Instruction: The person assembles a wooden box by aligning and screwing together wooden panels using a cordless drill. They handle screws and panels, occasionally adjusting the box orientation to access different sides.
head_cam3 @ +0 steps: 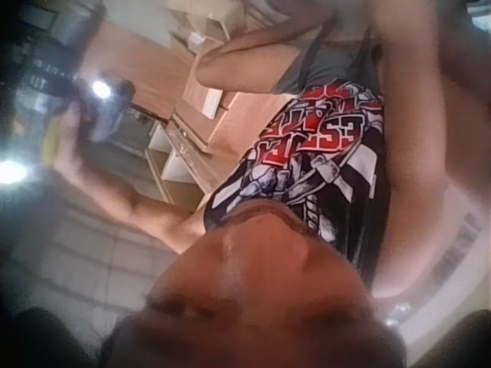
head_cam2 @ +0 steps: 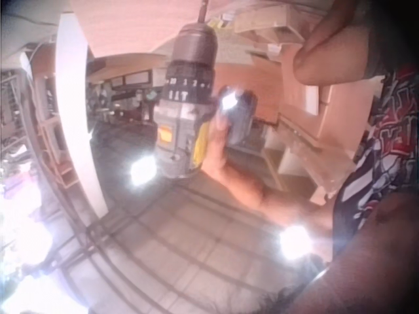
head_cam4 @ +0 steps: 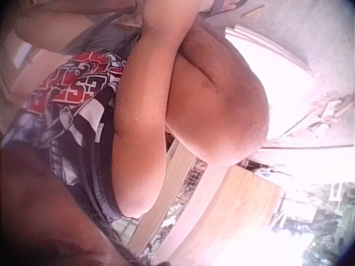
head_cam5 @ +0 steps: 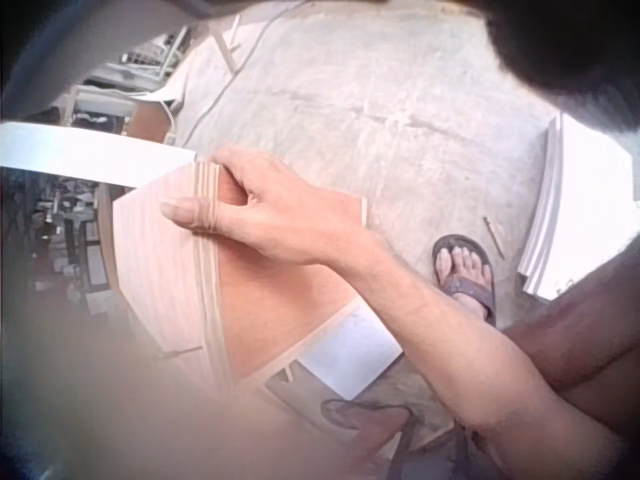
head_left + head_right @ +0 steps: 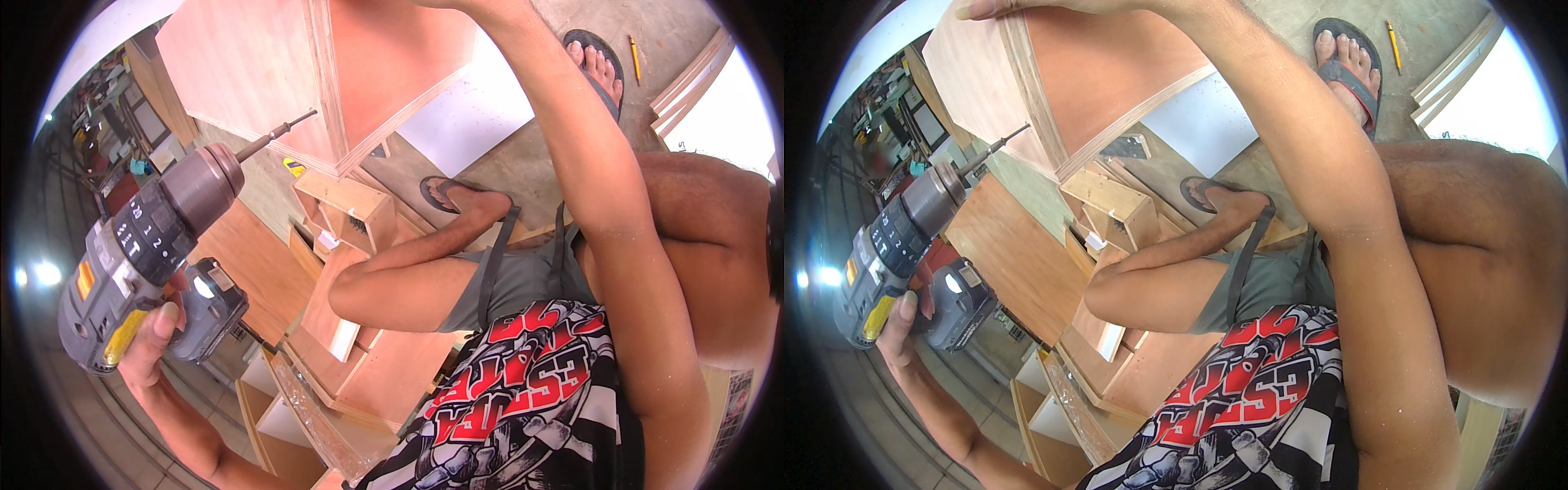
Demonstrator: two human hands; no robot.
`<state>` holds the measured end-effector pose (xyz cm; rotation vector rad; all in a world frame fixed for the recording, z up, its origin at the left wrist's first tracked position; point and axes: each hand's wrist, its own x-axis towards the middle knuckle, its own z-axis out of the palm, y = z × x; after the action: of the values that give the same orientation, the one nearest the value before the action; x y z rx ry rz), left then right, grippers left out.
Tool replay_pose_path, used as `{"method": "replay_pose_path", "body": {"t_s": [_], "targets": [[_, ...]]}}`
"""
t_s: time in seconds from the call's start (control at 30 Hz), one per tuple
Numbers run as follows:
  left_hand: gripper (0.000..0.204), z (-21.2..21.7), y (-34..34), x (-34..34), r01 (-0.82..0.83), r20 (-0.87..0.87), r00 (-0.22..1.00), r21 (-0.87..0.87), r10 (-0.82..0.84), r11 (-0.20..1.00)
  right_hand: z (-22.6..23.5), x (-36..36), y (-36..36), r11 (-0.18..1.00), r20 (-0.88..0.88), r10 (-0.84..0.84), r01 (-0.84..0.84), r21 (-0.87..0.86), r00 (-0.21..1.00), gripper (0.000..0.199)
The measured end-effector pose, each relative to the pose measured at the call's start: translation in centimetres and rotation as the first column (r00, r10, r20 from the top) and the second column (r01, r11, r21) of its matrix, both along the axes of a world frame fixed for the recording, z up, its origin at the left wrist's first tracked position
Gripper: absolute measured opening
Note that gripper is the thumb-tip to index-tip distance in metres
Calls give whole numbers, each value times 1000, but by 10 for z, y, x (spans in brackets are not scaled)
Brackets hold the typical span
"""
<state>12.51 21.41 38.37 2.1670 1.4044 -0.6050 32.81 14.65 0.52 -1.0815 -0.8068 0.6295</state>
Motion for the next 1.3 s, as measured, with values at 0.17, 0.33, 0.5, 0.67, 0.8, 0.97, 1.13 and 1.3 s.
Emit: {"method": "replay_pose_path", "body": {"t_s": [0.17, 0.33, 0.5, 0.67, 0.8, 0.97, 1.13, 1.3], "targets": [[72, 8, 7, -4, -50, -44, 998, -4, 50, 999, 21, 5, -24, 993, -48, 72, -67, 93, 996, 80], [77, 8, 14, -3, 1, -27, 1000, -41, -2, 999, 3, -2, -4, 998, -53, 15, -12, 54, 998, 84], [72, -9, -2, 8, 29, 23, 999, -132, -26, 991, 4, -10, -3, 997, -37, -77, 78, 29, 996, 87], [60, -3, 6, 9, 18, -140, 990, -101, -32, 995, 8, -9, -4, 998, -53, -63, 63, 10, 997, 80], [55, 6, 4, 10, -34, -225, 974, -72, 17, 997, 12, -15, -4, 980, -27, -200, 200, -12, 979, 67], [53, 9, 8, 8, 2, -179, 984, -143, -28, 990, 14, -20, 6, 959, -39, -280, 281, 45, 959, 56], [42, 7, -4, 6, 1, -154, 988, -69, -11, 998, 20, -28, -1, 922, 10, -379, 377, 88, 925, 52], [28, 1, -7, 23, -80, -293, 952, 39, 88, 996, 11, -26, 15, 933, -43, -349, 352, 72, 936, 51]]}}
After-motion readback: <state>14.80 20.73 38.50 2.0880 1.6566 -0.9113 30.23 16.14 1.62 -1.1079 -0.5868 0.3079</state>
